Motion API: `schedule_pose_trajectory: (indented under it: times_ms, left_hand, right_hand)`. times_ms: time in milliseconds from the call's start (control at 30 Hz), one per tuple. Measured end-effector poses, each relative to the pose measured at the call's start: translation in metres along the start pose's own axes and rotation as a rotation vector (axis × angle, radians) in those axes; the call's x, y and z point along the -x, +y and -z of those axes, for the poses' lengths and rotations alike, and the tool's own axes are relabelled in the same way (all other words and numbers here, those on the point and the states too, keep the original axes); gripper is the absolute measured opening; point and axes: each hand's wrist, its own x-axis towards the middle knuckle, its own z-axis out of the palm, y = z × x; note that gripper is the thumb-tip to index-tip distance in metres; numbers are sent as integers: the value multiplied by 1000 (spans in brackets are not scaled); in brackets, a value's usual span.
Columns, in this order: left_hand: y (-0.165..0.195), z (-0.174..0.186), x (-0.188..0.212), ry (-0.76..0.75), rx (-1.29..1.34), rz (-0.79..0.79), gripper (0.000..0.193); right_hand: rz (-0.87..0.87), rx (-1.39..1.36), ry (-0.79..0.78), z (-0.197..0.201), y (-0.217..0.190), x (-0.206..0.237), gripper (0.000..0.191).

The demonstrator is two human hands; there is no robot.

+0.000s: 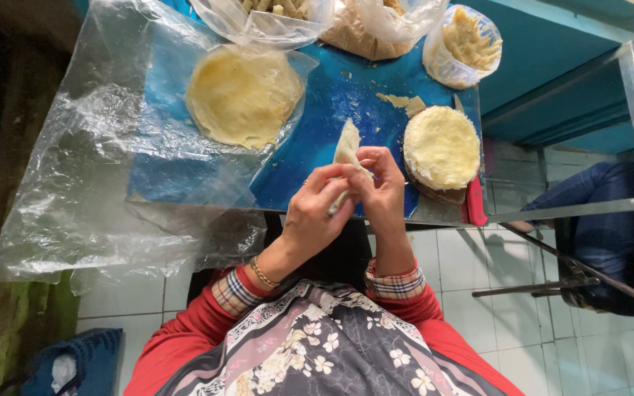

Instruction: The person sits at a work table and lines round baking molds with thin pastry sheets, pressing the dough into each mold and pinching off the overhanging edges by hand. They stack the lined molds on the table and use a knife to trim excess dough from a mold.

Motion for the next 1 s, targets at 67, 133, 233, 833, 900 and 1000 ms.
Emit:
schedule_pose_trajectory:
  times_ms: [67,133,233,833,900,1000]
  left_hand:
    - [-2,0,-6,-5,190,122,21]
    - [-6,2,-13,10,406,365,20]
    - [-9,-3,-22,27,344,454,19]
    - [-1,10,-6,-89,371,98,32]
    - [0,9,-6,-83,363,137,28]
    - [-1,6,-5,-45,376,192,24]
  right_hand:
    - [97,38,56,-1,0,5,21]
    - [133,41,62,-2,-1,12,18]
    - [71,-63,-16,-3,-3,19,17]
    - [-131,-706,-81,23,14,4,11]
    - [-116,-720,-130,22,11,4,11]
    - [-128,-731,-126,16,10,5,17]
